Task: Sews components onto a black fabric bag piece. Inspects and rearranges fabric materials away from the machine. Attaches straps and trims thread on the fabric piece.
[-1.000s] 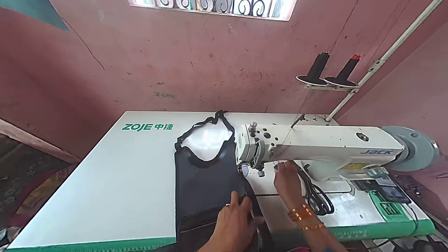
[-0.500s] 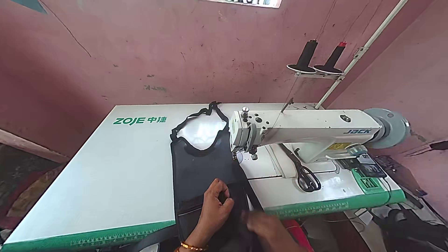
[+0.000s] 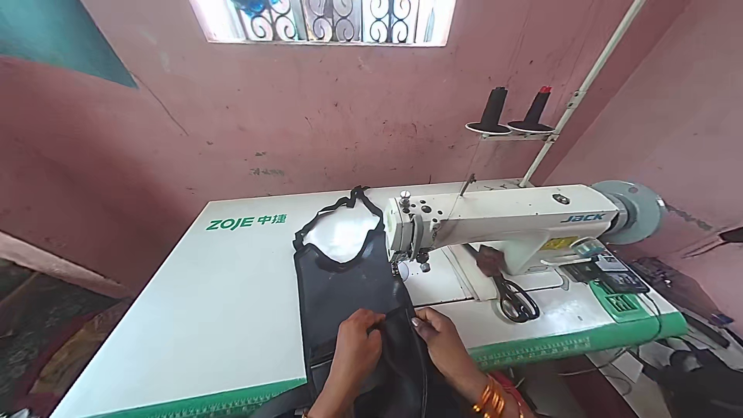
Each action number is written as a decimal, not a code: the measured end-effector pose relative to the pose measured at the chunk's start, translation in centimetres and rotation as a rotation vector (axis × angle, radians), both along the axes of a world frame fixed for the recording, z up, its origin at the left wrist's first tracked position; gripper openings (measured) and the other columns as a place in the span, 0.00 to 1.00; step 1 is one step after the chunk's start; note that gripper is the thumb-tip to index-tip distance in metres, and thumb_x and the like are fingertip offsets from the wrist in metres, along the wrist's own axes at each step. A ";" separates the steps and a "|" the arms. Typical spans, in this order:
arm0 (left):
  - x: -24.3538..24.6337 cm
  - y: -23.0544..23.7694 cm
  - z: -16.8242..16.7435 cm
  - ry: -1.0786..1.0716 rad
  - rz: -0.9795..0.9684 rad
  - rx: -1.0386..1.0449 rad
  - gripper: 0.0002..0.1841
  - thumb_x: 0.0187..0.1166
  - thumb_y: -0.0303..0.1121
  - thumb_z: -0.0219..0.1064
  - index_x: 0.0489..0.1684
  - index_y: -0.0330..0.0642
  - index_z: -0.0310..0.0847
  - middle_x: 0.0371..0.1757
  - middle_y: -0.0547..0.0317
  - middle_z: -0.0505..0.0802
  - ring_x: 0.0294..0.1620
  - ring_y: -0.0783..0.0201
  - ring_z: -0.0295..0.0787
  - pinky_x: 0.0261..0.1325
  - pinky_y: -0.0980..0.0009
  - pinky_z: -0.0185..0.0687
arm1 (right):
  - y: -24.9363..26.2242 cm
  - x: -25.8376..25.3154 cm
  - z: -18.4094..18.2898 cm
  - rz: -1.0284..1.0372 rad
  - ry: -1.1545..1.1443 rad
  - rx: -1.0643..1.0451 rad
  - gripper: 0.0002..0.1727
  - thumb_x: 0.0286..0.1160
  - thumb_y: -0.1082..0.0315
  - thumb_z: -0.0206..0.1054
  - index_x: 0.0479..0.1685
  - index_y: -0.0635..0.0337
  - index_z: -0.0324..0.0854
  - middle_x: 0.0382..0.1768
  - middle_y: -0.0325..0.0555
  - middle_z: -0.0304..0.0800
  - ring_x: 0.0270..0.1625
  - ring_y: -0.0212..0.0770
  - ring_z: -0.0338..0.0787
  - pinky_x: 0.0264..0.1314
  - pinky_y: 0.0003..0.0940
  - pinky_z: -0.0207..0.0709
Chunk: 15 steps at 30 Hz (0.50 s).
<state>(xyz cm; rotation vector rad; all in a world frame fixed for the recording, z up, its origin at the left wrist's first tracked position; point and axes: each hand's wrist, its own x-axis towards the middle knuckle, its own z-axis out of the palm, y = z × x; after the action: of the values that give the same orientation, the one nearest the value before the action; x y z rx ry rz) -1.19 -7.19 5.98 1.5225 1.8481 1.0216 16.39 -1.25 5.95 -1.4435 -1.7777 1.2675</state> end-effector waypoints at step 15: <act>0.8 3.9 -2.8 0.476 -0.373 0.188 0.16 0.84 0.40 0.60 0.58 0.51 0.93 0.78 0.63 0.86 0.80 0.48 0.78 0.67 0.44 0.75 | -4.7 0.8 -3.5 0.081 -0.404 0.844 0.14 0.71 0.74 0.60 0.45 0.76 0.87 0.24 0.57 0.91 0.23 0.51 0.93 0.25 0.43 0.87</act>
<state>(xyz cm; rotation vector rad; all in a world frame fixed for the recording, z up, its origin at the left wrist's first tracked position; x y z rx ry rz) -0.41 -3.26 3.17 2.2762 1.6878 0.7117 17.20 -6.00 2.44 -1.1541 -2.2452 0.1503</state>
